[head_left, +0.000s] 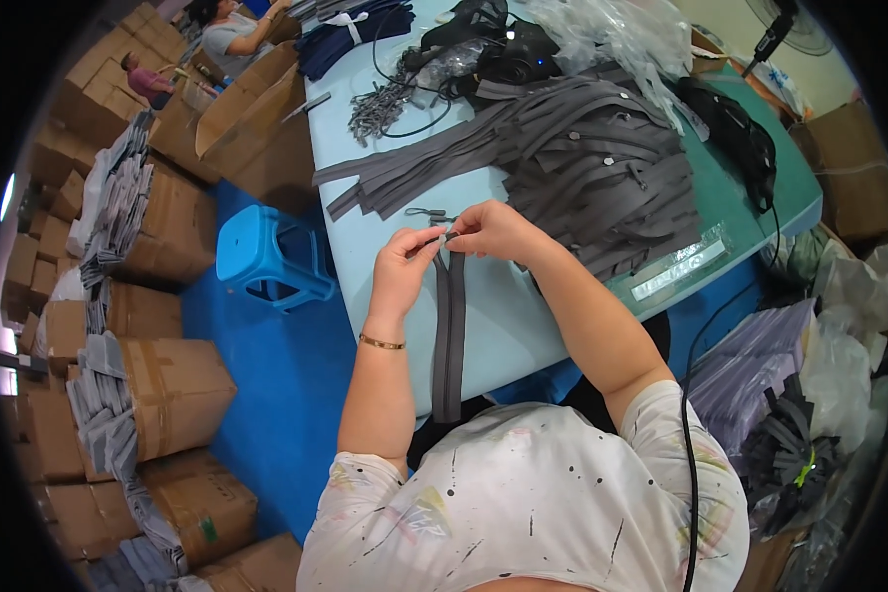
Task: Attaching plastic or metal adjusters and buckles onto grey webbing straps in a workshop setting.
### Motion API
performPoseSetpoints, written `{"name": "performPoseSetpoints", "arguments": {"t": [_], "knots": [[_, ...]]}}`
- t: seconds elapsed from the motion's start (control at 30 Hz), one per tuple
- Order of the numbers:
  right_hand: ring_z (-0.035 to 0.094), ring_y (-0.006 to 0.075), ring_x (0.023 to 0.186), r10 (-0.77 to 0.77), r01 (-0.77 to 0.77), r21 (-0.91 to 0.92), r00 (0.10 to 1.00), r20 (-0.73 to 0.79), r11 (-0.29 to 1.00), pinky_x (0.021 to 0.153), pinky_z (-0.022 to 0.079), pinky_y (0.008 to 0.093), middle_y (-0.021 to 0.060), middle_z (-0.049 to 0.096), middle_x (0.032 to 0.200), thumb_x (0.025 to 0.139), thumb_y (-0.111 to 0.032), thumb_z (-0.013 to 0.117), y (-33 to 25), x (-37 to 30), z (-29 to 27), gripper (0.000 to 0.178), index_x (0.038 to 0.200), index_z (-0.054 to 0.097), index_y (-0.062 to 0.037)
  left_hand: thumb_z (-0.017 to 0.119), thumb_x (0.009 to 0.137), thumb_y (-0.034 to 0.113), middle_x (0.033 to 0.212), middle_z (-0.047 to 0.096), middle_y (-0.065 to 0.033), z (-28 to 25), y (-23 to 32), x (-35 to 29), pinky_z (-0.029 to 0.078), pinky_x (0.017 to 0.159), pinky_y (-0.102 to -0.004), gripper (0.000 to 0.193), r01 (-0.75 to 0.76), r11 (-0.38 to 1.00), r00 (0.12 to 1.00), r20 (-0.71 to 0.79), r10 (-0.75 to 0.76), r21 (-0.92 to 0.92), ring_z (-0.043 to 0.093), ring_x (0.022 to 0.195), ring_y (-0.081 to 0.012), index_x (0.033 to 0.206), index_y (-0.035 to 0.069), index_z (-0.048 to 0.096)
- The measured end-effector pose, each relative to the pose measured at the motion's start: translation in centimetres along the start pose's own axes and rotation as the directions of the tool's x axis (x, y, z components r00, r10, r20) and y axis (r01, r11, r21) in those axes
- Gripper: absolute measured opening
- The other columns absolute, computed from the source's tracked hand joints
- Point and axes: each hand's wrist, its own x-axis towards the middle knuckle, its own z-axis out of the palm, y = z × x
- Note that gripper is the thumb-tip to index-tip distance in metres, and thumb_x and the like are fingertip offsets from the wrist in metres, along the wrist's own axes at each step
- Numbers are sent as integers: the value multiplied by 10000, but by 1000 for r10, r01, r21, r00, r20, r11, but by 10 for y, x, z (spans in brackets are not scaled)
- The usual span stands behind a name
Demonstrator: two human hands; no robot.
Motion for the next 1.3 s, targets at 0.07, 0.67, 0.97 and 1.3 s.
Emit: {"name": "performPoseSetpoints", "arguments": {"t": [0.07,0.67,0.97,1.3], "knots": [[548,83,618,-28,28,1,1000,-7,1000,556,450,221,24,600,680,738,-161,704,-3,0,2,186,789,614,-6,582,830,19,799,507,10,-2,0,0,410,679,-200,245,-13,999,1000,-12,14,32,490,731,-73,1072,32,623],[538,46,702,-244,259,132,963,-115,957,619,448,201,-10,594,782,770,-22,654,6,5,14,264,1029,636,-65,632,810,85,861,629,-64,-5,-4,0,481,686,-250,159,334,819,925,-2,-379,-467,608,776,-126,937,11,570],[498,30,641,-177,189,140,980,-94,972,571,420,184,-36,564,709,769,-13,647,0,2,13,214,976,675,-60,648,794,85,859,642,-58,-5,-8,-1,481,690,-238,167,319,823,931,-5,-364,-470,607,766,-114,934,-3,617],[526,38,683,-139,153,161,986,-96,975,616,450,193,-28,592,745,770,-24,651,0,4,12,228,992,678,-70,651,797,103,836,640,-33,-3,-9,0,452,679,-214,151,319,831,927,-31,-373,-455,587,762,-90,918,14,629]]}}
